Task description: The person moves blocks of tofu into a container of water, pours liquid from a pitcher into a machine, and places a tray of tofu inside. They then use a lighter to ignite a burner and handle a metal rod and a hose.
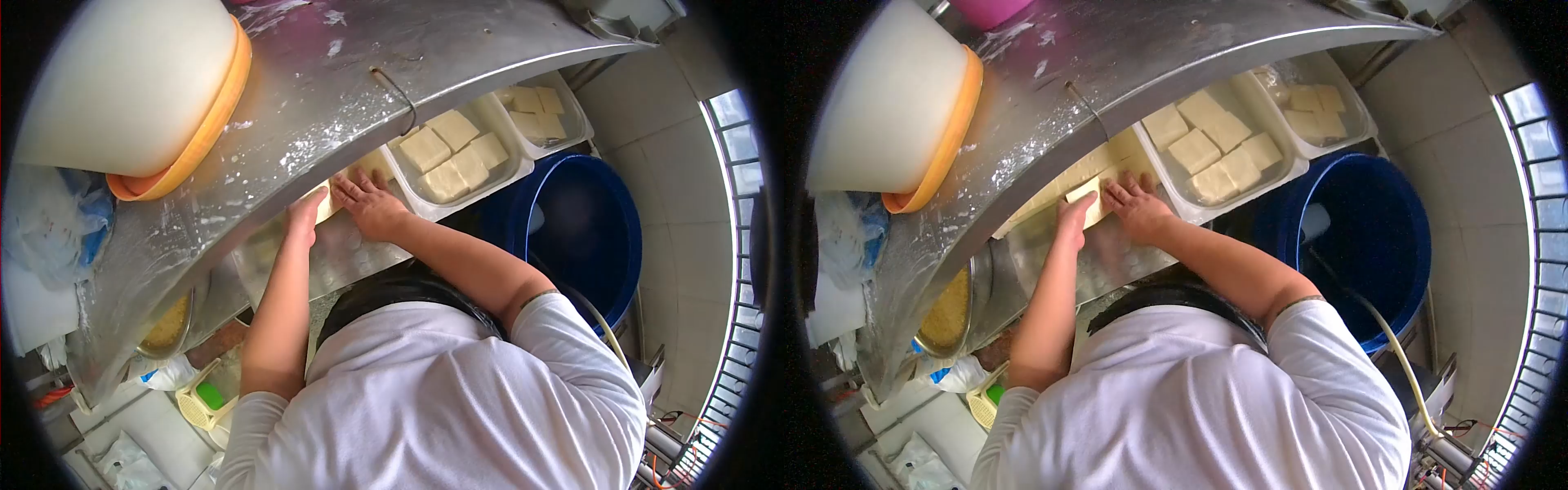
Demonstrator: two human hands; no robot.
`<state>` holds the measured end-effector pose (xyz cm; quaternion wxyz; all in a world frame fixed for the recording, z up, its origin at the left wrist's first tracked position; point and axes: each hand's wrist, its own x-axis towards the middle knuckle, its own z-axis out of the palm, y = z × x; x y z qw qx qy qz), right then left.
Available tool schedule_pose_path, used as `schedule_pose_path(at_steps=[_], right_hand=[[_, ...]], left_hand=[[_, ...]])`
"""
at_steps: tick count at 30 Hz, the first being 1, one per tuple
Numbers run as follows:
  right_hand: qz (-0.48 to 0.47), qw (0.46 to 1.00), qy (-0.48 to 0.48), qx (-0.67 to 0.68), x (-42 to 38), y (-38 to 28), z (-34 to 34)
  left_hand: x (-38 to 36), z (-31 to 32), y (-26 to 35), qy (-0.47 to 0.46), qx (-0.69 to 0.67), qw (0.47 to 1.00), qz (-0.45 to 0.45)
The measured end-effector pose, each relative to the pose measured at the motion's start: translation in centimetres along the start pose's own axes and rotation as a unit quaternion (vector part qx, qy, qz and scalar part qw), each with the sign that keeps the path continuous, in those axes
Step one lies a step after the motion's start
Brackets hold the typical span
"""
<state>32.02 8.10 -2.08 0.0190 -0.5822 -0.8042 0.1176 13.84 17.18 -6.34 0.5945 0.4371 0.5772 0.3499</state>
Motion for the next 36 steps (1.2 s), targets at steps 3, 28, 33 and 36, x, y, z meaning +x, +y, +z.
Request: schedule_pose_path(at_steps=[3, 28, 33, 36], right_hand=[[-0.014, 0.999, 0.02, -0.022, -0.2, 0.4, 0.8], [0.099, 0.317, 0.135, 0.933, -6.4, 8.9, -7.2], [0.164, 0.36, 0.316, 0.863, -9.5, 19.9, -10.9], [0.201, 0.425, 0.403, 0.785, -10.4, 28.5, -13.1]], left_hand=[[-0.9, -1.7, -0.3, -0.025, -0.103, 0.994, -0.03], [-12.9, 4.1, 10.9, -0.222, -0.075, 0.972, -0.019], [-14.6, 1.7, 7.3, -0.201, 0.003, 0.979, -0.024], [-16.4, 0.4, 5.1, -0.149, 0.052, 0.986, -0.05]])
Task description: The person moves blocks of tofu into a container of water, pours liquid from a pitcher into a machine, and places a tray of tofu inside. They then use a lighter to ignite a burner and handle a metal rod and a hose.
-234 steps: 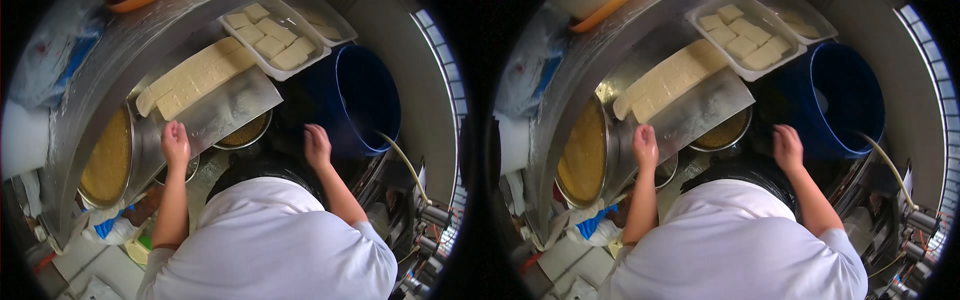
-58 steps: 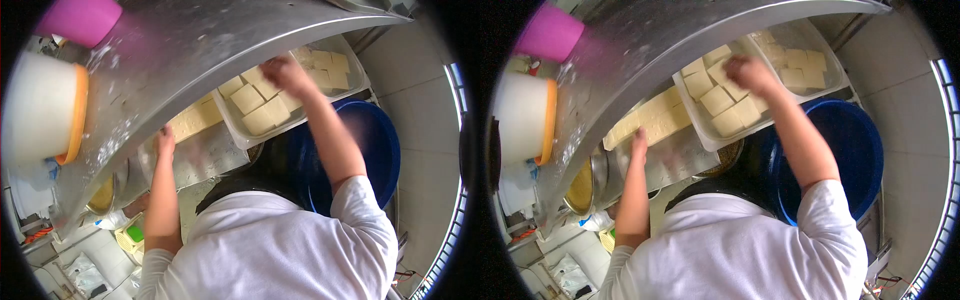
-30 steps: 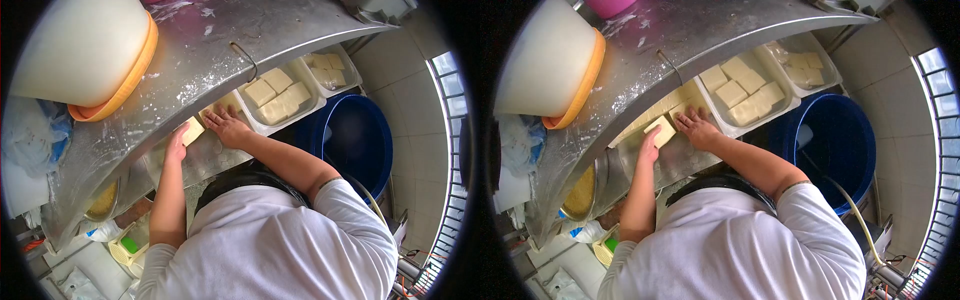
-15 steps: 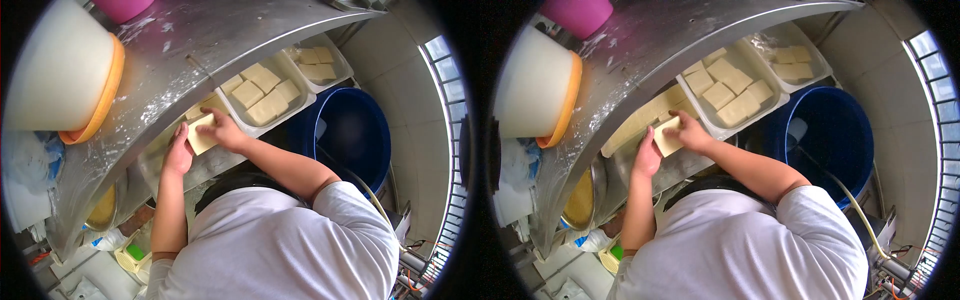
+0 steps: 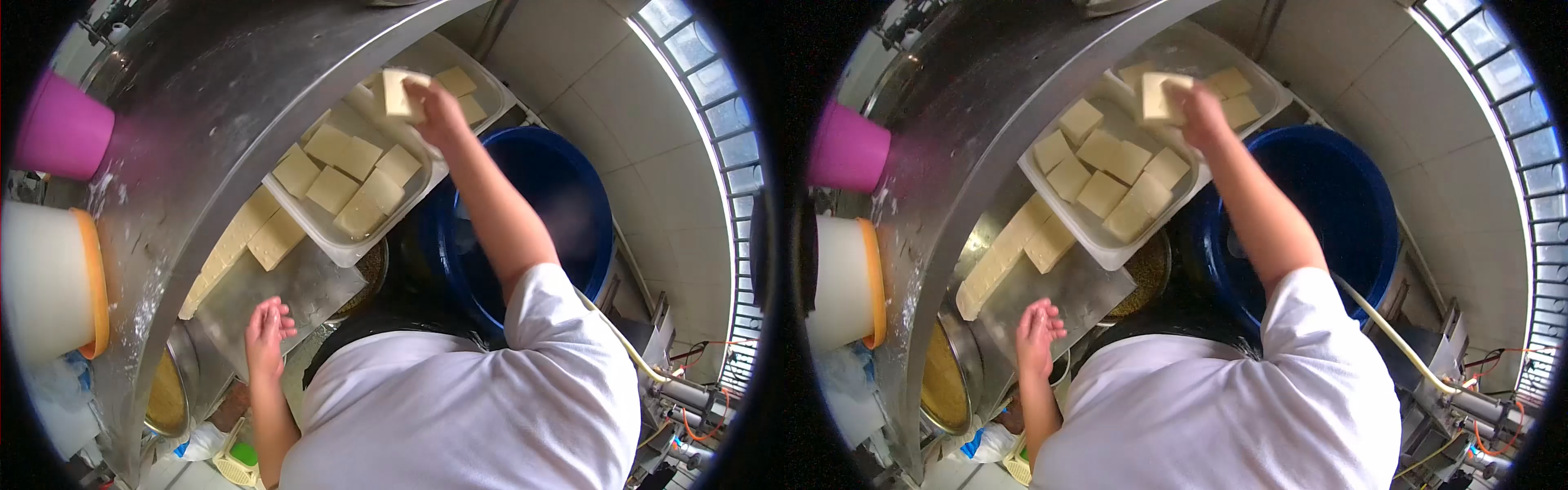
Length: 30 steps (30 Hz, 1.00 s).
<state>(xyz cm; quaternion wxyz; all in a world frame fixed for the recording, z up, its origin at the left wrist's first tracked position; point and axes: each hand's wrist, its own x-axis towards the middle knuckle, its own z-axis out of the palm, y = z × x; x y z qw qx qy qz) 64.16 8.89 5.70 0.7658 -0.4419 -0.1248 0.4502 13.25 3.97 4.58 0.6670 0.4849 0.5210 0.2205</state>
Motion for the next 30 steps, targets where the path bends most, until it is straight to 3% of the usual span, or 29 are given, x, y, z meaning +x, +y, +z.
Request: schedule_pose_path(at_steps=[3, 4, 6, 9, 12, 15, 17, 19, 21, 22, 25, 26, 27, 28, 29, 30], right_hand=[[-0.078, 0.983, 0.037, -0.163, 5.3, -4.3, -2.5], [-0.075, 0.984, 0.03, -0.161, 8.8, -4.6, -3.8], [-0.198, 0.954, 0.02, -0.224, 14.2, -4.0, -5.3], [-0.163, 0.935, 0.055, -0.309, 17.5, -3.6, -5.3], [-0.223, 0.882, 0.062, -0.41, 21.0, -1.3, -5.2], [-0.221, 0.838, 0.044, -0.496, 23.8, 0.5, -6.5], [-0.218, 0.786, 0.027, -0.578, 25.0, 0.9, -7.9], [-0.226, 0.725, 0.017, -0.65, 25.1, 0.5, -9.5], [-0.218, 0.712, 0.023, -0.667, 22.1, -0.8, -9.1], [-0.206, 0.736, 0.022, -0.644, 19.8, -1.2, -8.3], [-0.15, 0.879, -0.06, -0.449, 11.0, 0.3, -3.9], [-0.112, 0.92, -0.099, -0.362, 4.0, 0.1, 0.5], [-0.08, 0.907, -0.115, -0.397, -0.8, 0.8, 3.1], [-0.082, 0.858, -0.188, -0.471, -4.2, 2.3, 3.9], [-0.171, 0.784, -0.248, -0.542, -8.8, 3.2, 5.9], [-0.164, 0.782, -0.307, -0.517, -11.6, 6.1, 6.0]], left_hand=[[-1.7, 0.0, -2.0, 0.05, 0.028, 0.998, -0.039], [-2.1, 0.2, -2.4, 0.069, 0.045, 0.995, -0.05], [-3.0, 1.0, -2.7, 0.088, 0.041, 0.993, -0.066], [-3.8, 2.6, -2.7, 0.118, 0.049, 0.988, -0.085], [-4.4, 4.0, -2.2, 0.141, 0.061, 0.984, -0.088], [-5.3, 5.3, -1.1, 0.163, 0.058, 0.98, -0.094], [-5.8, 5.4, -0.8, 0.177, 0.052, 0.977, -0.103], [-6.0, 4.7, -0.9, 0.178, 0.138, 0.966, -0.124], [-5.1, 2.9, -2.2, 0.186, 0.166, 0.961, -0.116], [-4.3, 2.0, -2.8, 0.186, 0.198, 0.957, -0.105], [1.1, -0.4, -4.8, 0.259, 0.186, 0.948, -0.019], [3.5, -1.4, -5.5, 0.287, 0.198, 0.937, 0.031], [5.4, -0.7, -4.1, 0.295, 0.187, 0.936, 0.049], [7.2, -0.1, -2.6, 0.3, 0.177, 0.935, 0.068], [9.7, -0.8, -2.7, 0.288, 0.219, 0.931, 0.044], [12.5, -1.5, -3.4, 0.275, 0.26, 0.925, 0.021]])
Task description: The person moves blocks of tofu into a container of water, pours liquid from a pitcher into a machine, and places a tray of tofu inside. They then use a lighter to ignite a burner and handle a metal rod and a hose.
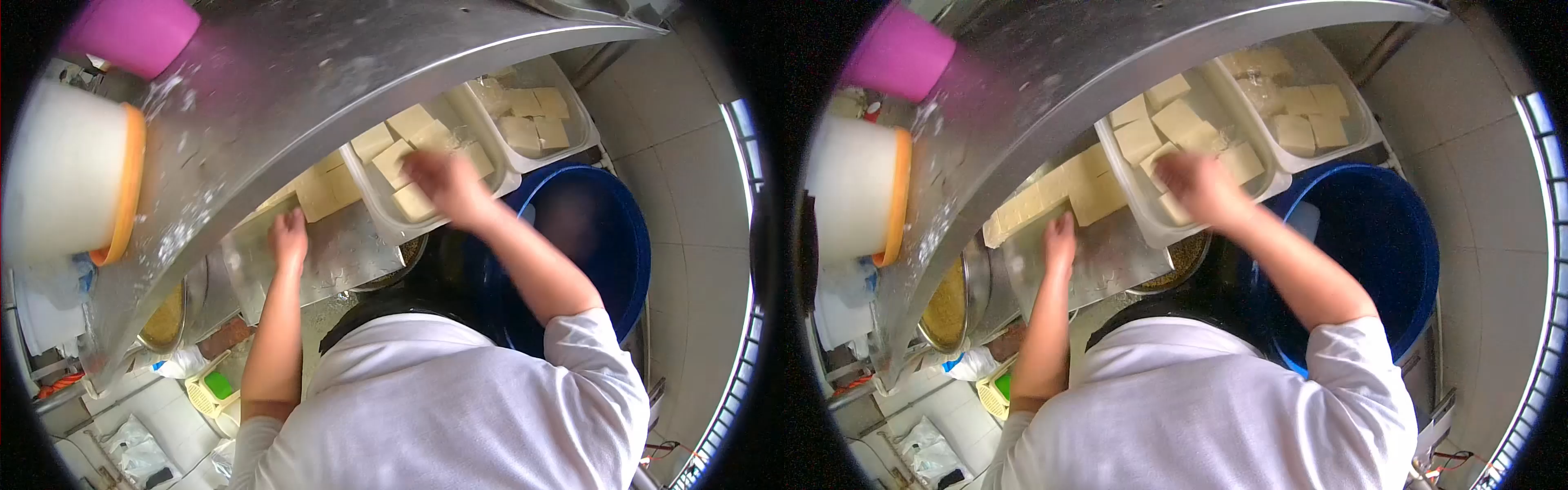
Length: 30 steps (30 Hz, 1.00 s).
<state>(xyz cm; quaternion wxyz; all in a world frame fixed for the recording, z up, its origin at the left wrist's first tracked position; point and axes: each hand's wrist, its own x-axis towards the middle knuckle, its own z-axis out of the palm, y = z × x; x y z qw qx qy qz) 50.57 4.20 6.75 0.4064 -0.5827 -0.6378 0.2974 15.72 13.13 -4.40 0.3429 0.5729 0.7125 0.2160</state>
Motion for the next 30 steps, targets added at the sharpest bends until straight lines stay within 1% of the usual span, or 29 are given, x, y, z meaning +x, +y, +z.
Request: schedule_pose_path(at_steps=[1, 3, 5, 6, 7, 8, 9, 10, 11, 12, 13, 15, 17, 18, 20, 21, 22, 23, 24, 25, 26, 27, 28, 29, 30], right_hand=[[-0.007, 0.999, -0.05, 0.0, -1.9, -2.0, 2.7], [-0.042, 0.99, -0.11, -0.082, -4.7, -3.1, 8.2], [-0.109, 0.976, -0.084, -0.17, -6.0, -3.4, 11.7], [-0.156, 0.958, -0.059, -0.232, -6.1, -3.5, 12.6], [-0.157, 0.957, -0.061, -0.235, -6.2, -3.7, 13.2], [-0.154, 0.956, -0.066, -0.242, -6.3, -3.9, 13.8], [-0.149, 0.955, -0.072, -0.248, -6.4, -4.1, 14.4], [-0.147, 0.954, -0.073, -0.249, -6.8, -4.1, 15.1], [-0.082, 0.964, -0.12, -0.223, -7.0, -3.9, 15.7], [-0.014, 0.967, -0.163, -0.195, -7.1, -3.7, 16.2], [-0.01, 0.967, -0.159, -0.199, -7.3, -3.5, 16.7], [-0.017, 0.93, -0.177, -0.321, -7.8, -2.8, 17.6], [-0.002, 0.927, -0.182, -0.329, -8.1, -1.5, 18.4], [0.008, 0.924, -0.19, -0.333, -8.1, -1.2, 18.6], [-0.004, 0.922, -0.177, -0.344, -8.8, -0.8, 18.9], [-0.018, 0.921, -0.166, -0.353, -8.9, -0.7, 18.9], [-0.018, 0.92, -0.165, -0.355, -8.8, -0.6, 18.9], [-0.018, 0.929, -0.164, -0.332, -8.5, -0.3, 18.8], [-0.02, 0.938, -0.163, -0.307, -8.2, -0.2, 18.6], [-0.021, 0.937, -0.163, -0.307, -7.7, -0.3, 18.5], [0.015, 0.97, -0.11, -0.217, -7.1, -0.4, 18.5], [0.052, 0.99, -0.056, -0.122, -6.5, -0.7, 18.5], [0.051, 0.99, -0.054, -0.121, -5.4, -2.2, 18.0], [0.105, 0.992, -0.038, -0.052, -4.3, -3.6, 17.3], [0.159, 0.987, -0.023, 0.017, -3.3, -4.6, 17.1]], left_hand=[[1.9, 1.4, 0.2, 0.007, 0.079, 0.997, -0.002], [3.9, 5.3, 0.4, 0.044, 0.149, 0.987, -0.025], [3.7, 7.6, 1.7, 0.073, 0.137, 0.987, -0.045], [3.0, 7.3, 3.4, -0.008, 0.074, 0.995, -0.062], [2.5, 6.7, 4.7, -0.087, 0.011, 0.993, -0.079], [2.3, 6.1, 5.3, -0.087, 0.008, 0.993, -0.079], [2.2, 5.6, 5.5, -0.141, -0.117, 0.979, -0.093], [2.1, 5.3, 5.6, -0.192, -0.24, 0.946, -0.105], [2.2, 4.8, 6.0, -0.196, -0.241, 0.945, -0.103], [2.8, 4.6, 6.1, -0.161, -0.269, 0.939, -0.14], [3.2, 4.4, 6.0, -0.128, -0.294, 0.93, -0.176], [4.1, 4.0, 5.2, -0.176, -0.393, 0.882, -0.193], [5.4, 4.1, 4.5, -0.235, -0.403, 0.845, -0.262], [5.3, 4.6, 4.3, -0.238, -0.404, 0.844, -0.261], [4.6, 5.9, 3.9, -0.22, -0.432, 0.86, -0.159], [3.9, 6.0, 4.3, -0.222, -0.433, 0.859, -0.158], [3.3, 6.1, 4.6, -0.149, -0.375, 0.904, -0.144], [2.7, 6.0, 4.8, -0.072, -0.312, 0.939, -0.127], [2.9, 5.7, 3.6, -0.093, -0.351, 0.931, -0.049], [3.4, 5.3, 2.2, -0.092, -0.351, 0.93, -0.048], [4.0, 4.8, 0.8, -0.165, -0.407, 0.897, -0.038], [4.7, 4.3, -0.9, -0.237, -0.458, 0.856, -0.027], [5.0, 3.5, -2.1, -0.272, -0.449, 0.849, -0.058], [4.9, 2.9, -3.4, -0.273, -0.447, 0.85, -0.057], [3.8, 1.4, -3.6, -0.302, -0.462, 0.827, -0.104]])
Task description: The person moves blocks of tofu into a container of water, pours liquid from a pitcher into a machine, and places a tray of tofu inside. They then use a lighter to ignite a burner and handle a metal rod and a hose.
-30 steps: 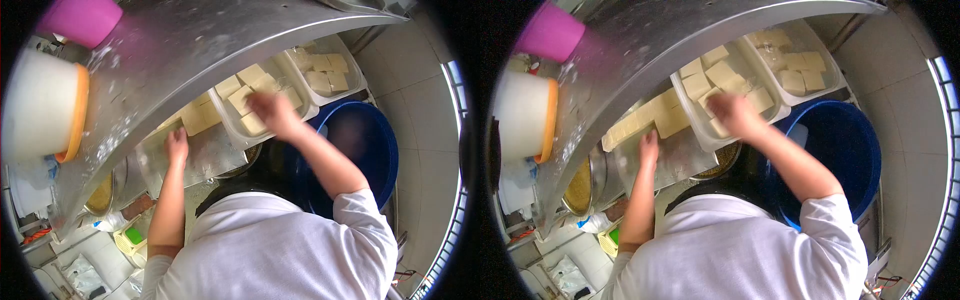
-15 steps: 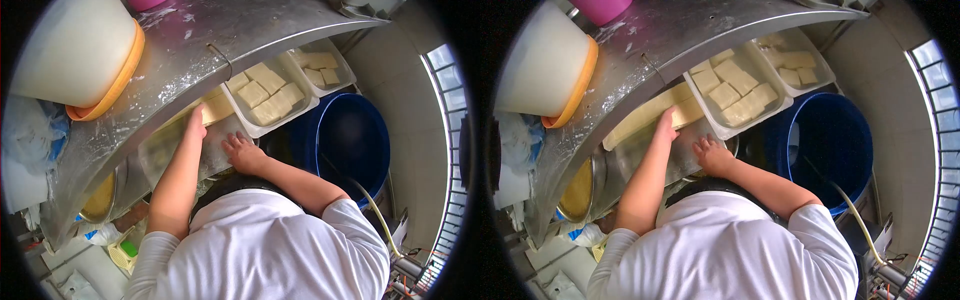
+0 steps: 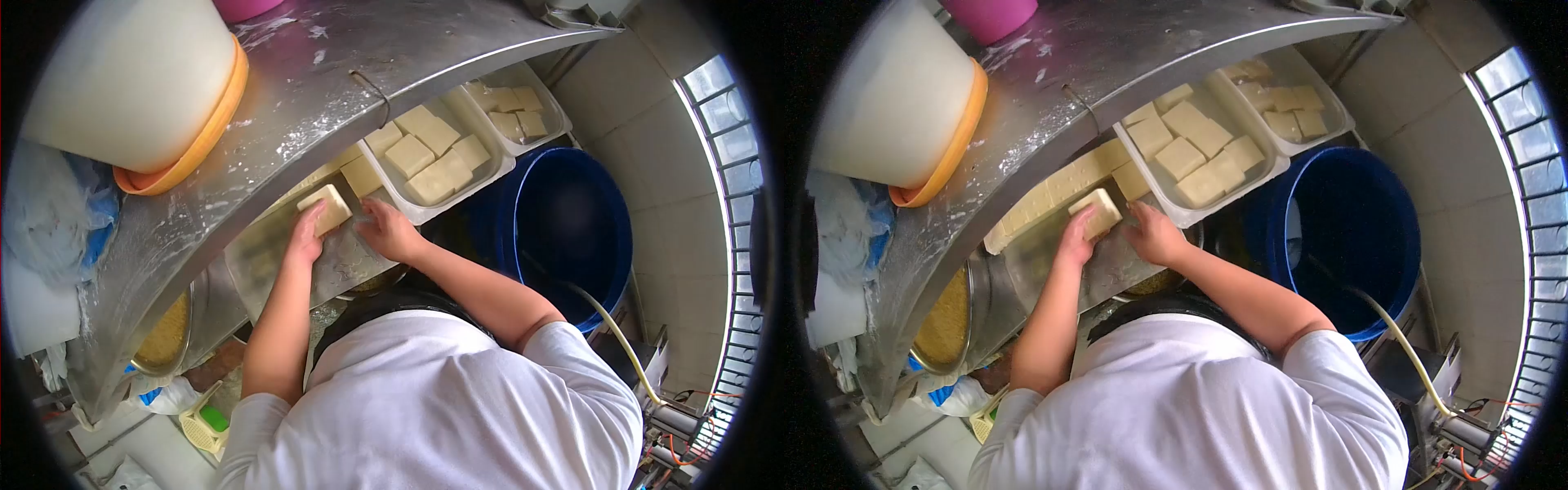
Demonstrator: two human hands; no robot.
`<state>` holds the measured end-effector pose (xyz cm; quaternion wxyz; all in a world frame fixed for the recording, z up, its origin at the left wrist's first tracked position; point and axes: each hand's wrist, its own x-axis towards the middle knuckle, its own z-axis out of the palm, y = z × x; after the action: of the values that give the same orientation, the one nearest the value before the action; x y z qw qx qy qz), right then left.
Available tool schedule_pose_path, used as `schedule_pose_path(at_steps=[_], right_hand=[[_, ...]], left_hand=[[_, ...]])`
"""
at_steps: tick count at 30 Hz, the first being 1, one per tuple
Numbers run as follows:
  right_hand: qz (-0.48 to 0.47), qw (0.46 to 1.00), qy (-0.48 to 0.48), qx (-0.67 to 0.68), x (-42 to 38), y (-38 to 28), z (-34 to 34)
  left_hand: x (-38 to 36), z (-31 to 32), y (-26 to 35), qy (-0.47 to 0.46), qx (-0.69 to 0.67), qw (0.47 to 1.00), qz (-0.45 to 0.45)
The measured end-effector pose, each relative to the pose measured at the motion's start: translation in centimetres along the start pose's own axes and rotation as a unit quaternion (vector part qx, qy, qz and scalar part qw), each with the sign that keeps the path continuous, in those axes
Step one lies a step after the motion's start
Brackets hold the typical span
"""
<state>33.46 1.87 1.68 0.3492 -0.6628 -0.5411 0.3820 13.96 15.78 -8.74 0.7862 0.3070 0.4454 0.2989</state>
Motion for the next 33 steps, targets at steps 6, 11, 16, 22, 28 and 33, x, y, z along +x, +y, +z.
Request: schedule_pose_path(at_steps=[6, 11, 16, 22, 28, 33], right_hand=[[0.053, 0.946, 0.015, 0.319, 3.6, -0.9, 1.4], [0.101, 0.782, -0.01, 0.615, 4.7, 0.1, -4.7], [-0.003, 0.926, 0.164, 0.34, 10.6, 5.3, -16.2], [-0.04, 0.955, 0.249, -0.158, 21.6, 12.0, -23.2], [-0.052, 0.945, 0.118, -0.299, 25.5, 16.2, -20.9], [-0.142, 0.907, 0.123, -0.378, 27.0, 21.4, -19.4]], left_hand=[[-7.6, 5.8, 3.5, -0.033, -0.07, 0.996, -0.033], [-10.6, 9.2, 5.4, -0.139, -0.025, 0.988, 0.053], [-14.4, 7.3, 4.7, -0.038, 0.143, 0.987, 0.062], [-17.6, 4.1, 1.9, 0.049, 0.202, 0.978, 0.025], [-20.3, 2.9, 1.3, 0.089, 0.24, 0.966, 0.033], [-20.8, -1.2, -1.3, 0.14, 0.384, 0.912, 0.04]])
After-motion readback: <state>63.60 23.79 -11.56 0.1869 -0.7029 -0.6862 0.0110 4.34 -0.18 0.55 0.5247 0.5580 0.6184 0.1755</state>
